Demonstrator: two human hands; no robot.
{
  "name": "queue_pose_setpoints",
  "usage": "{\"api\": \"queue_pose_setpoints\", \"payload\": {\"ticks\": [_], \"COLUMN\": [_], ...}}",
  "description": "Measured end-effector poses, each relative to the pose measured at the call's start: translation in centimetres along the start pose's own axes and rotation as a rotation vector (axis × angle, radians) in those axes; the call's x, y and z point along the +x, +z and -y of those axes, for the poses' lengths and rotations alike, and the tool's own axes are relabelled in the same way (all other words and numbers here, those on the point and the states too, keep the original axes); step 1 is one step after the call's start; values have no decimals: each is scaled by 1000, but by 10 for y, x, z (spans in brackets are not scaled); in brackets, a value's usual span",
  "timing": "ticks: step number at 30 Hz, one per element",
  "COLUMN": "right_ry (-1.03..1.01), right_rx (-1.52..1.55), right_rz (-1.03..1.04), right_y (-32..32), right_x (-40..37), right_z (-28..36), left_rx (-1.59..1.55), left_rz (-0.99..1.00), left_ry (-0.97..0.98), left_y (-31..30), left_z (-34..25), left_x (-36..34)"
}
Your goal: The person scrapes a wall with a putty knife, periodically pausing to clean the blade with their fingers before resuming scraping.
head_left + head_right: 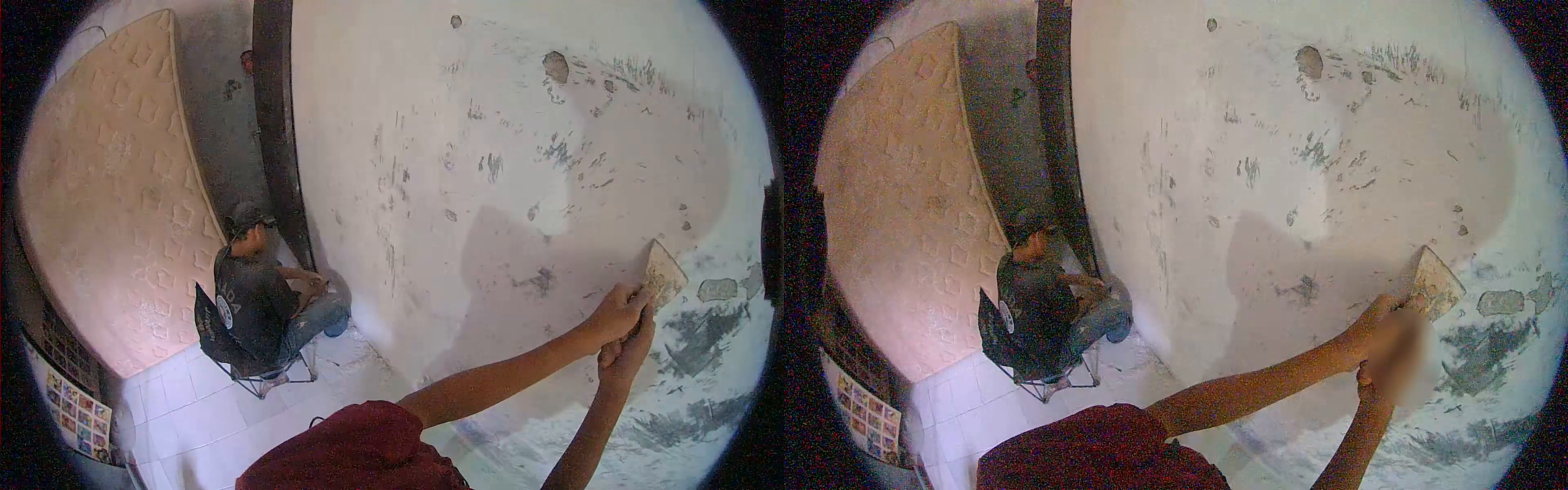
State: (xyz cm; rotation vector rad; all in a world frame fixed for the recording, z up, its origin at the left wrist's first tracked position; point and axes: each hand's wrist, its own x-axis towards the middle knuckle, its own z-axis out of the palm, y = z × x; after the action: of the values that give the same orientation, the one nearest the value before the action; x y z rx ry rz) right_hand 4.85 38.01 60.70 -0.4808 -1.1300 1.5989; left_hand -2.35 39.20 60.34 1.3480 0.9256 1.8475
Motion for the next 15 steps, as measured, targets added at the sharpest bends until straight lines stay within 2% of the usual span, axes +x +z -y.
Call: {"api": "queue_pose_setpoints", "payload": {"ticks": [1,3,4,6,7,9,10,11,12,14,15], "right_ry": [3,42,71,2,-5,41,75,102,117,197,187], "right_rx": [4,22,38,81,46,43,85,124,130,131,201], "right_rz": [79,51,15,-23,-31,5,-68,-150,-142,-390,-294], "right_y": [-4,-6,-10,-19,-19,-24,-33,-36,-36,-35,-43], "right_x": [1,0,-1,-11,-22,-43,-53,-59,-66,-81,-87], "right_z": [-2,-6,-7,-17,-15,-30,-42,-50,-57,-63,-70], "left_rx": [-1,55,41,-102,-113,-148,-127,-73,-31,10,52], "left_rz": [1,-110,-90,64,80,204,168,187,214,182,163], "left_ry": [0,-32,-36,-7,-4,-125,-128,-234,-342,-375,-396], "left_y": [1,3,0,3,8,-2,-6,-6,-4,-6,-6], "left_z": [6,21,24,24,28,44,50,52,55,45,43], "left_x": [2,3,-2,-13,-18,-49,-62,-73,-82,-104,-111]}}
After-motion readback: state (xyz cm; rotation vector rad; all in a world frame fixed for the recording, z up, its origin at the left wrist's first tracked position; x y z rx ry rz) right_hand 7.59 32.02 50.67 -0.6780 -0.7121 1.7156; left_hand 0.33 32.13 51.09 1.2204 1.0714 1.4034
